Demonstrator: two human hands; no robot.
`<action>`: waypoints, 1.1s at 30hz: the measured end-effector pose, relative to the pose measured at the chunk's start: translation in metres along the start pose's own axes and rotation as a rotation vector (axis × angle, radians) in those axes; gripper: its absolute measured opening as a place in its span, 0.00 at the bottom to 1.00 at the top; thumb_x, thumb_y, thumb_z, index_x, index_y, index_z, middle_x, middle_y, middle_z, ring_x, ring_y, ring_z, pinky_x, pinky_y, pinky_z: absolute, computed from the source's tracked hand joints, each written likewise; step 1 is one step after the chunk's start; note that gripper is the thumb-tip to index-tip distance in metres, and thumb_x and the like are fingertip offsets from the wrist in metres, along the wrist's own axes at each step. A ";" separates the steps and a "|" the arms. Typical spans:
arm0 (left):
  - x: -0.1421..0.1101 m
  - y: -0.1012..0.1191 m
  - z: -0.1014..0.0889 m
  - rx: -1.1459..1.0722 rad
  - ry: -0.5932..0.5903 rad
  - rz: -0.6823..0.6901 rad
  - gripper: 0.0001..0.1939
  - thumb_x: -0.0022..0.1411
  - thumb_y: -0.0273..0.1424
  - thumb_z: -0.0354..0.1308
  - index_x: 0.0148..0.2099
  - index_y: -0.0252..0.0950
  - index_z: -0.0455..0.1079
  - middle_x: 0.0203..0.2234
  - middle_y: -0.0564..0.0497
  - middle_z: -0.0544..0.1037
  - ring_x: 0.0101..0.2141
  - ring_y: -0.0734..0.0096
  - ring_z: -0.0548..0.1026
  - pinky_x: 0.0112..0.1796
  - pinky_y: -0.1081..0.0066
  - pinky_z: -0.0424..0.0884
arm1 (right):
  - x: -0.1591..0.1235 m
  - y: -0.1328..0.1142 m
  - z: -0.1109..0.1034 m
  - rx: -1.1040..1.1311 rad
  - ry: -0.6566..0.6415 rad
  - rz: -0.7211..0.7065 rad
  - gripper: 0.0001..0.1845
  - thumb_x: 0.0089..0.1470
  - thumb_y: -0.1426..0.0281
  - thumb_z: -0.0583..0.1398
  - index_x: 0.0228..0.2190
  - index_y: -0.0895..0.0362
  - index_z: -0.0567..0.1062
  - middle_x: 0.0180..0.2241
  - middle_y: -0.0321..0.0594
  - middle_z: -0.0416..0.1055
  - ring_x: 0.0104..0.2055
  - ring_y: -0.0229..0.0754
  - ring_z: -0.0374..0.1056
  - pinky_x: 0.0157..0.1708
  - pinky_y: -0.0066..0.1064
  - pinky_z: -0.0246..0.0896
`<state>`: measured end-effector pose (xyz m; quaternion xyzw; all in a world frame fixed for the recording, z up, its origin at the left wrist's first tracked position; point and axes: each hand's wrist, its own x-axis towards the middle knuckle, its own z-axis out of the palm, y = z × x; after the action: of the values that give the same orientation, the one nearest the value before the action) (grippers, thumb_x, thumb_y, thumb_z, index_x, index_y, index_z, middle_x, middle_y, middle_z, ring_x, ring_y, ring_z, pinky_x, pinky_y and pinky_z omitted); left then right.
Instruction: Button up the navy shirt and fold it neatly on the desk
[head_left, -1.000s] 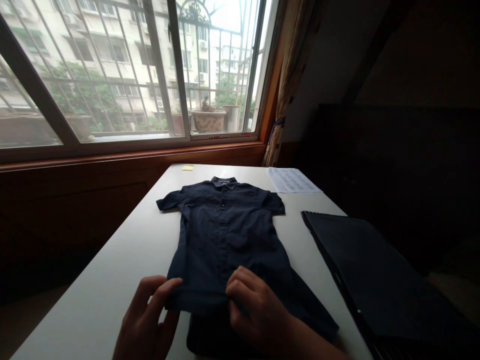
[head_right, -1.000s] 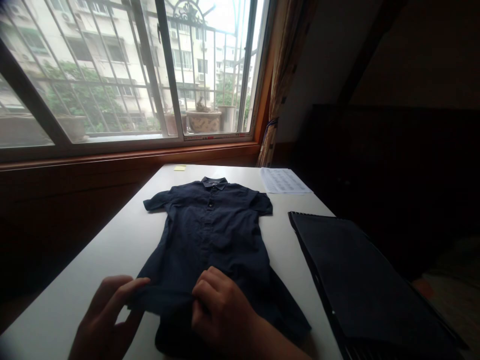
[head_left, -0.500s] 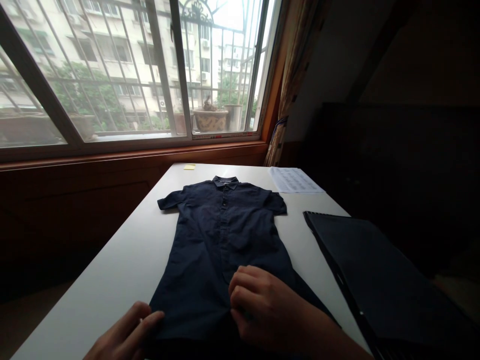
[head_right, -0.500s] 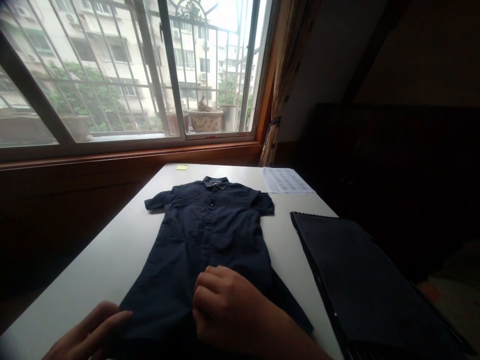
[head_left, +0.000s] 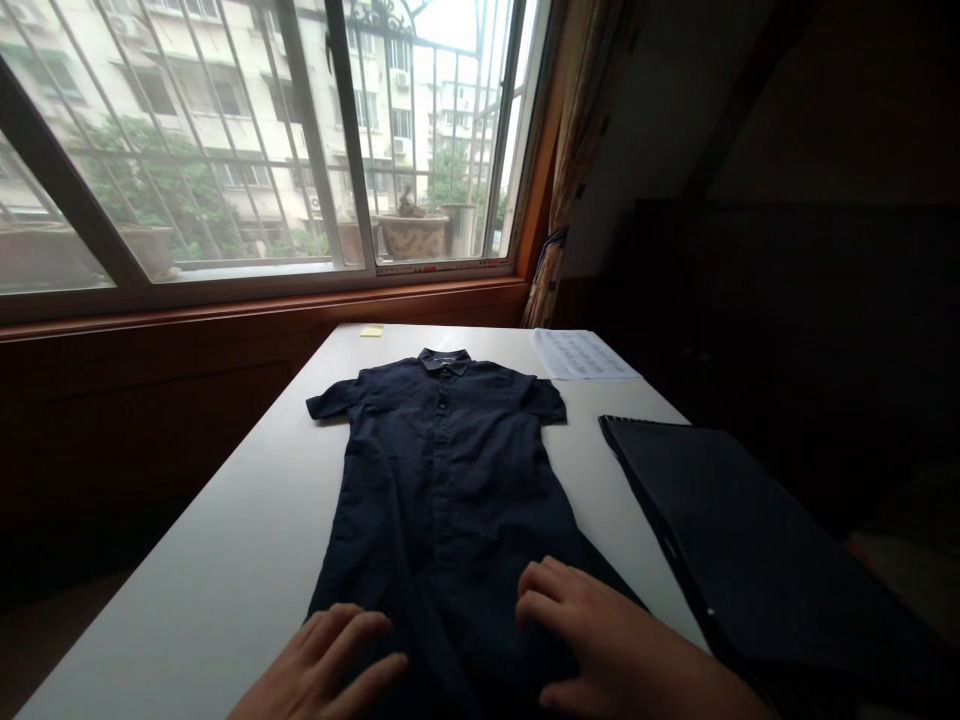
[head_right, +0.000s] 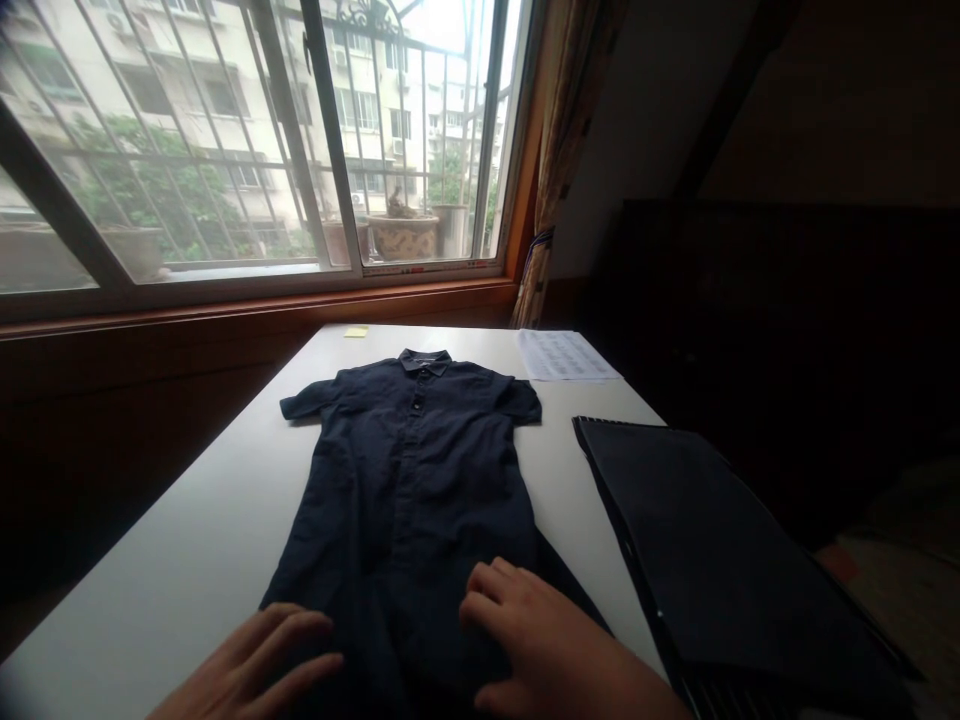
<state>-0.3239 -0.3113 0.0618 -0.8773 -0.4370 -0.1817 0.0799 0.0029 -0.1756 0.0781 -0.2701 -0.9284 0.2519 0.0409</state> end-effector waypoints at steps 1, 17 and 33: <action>0.011 0.006 0.002 0.002 -0.001 0.049 0.21 0.62 0.29 0.63 0.57 0.44 0.69 0.48 0.49 0.78 0.45 0.62 0.74 0.42 0.72 0.76 | -0.004 0.004 0.004 -0.007 0.002 0.027 0.22 0.40 0.73 0.71 0.40 0.52 0.74 0.46 0.37 0.69 0.47 0.47 0.65 0.47 0.37 0.62; 0.047 0.011 0.019 -0.740 -0.005 -0.398 0.10 0.70 0.26 0.44 0.39 0.38 0.66 0.34 0.49 0.73 0.35 0.70 0.74 0.36 0.74 0.71 | -0.019 0.040 -0.010 0.216 0.316 0.254 0.06 0.61 0.73 0.54 0.31 0.54 0.67 0.32 0.35 0.69 0.35 0.40 0.67 0.36 0.32 0.62; 0.046 0.008 0.028 -0.822 -0.178 -0.430 0.11 0.71 0.31 0.49 0.41 0.37 0.72 0.35 0.49 0.77 0.36 0.69 0.75 0.38 0.74 0.69 | -0.018 0.011 0.028 -0.220 0.135 -0.169 0.24 0.53 0.67 0.66 0.51 0.50 0.70 0.46 0.39 0.73 0.47 0.48 0.66 0.51 0.42 0.59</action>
<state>-0.2851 -0.2739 0.0545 -0.7380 -0.5057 -0.2762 -0.3513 0.0181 -0.1896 0.0495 -0.2099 -0.9650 0.1254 0.0943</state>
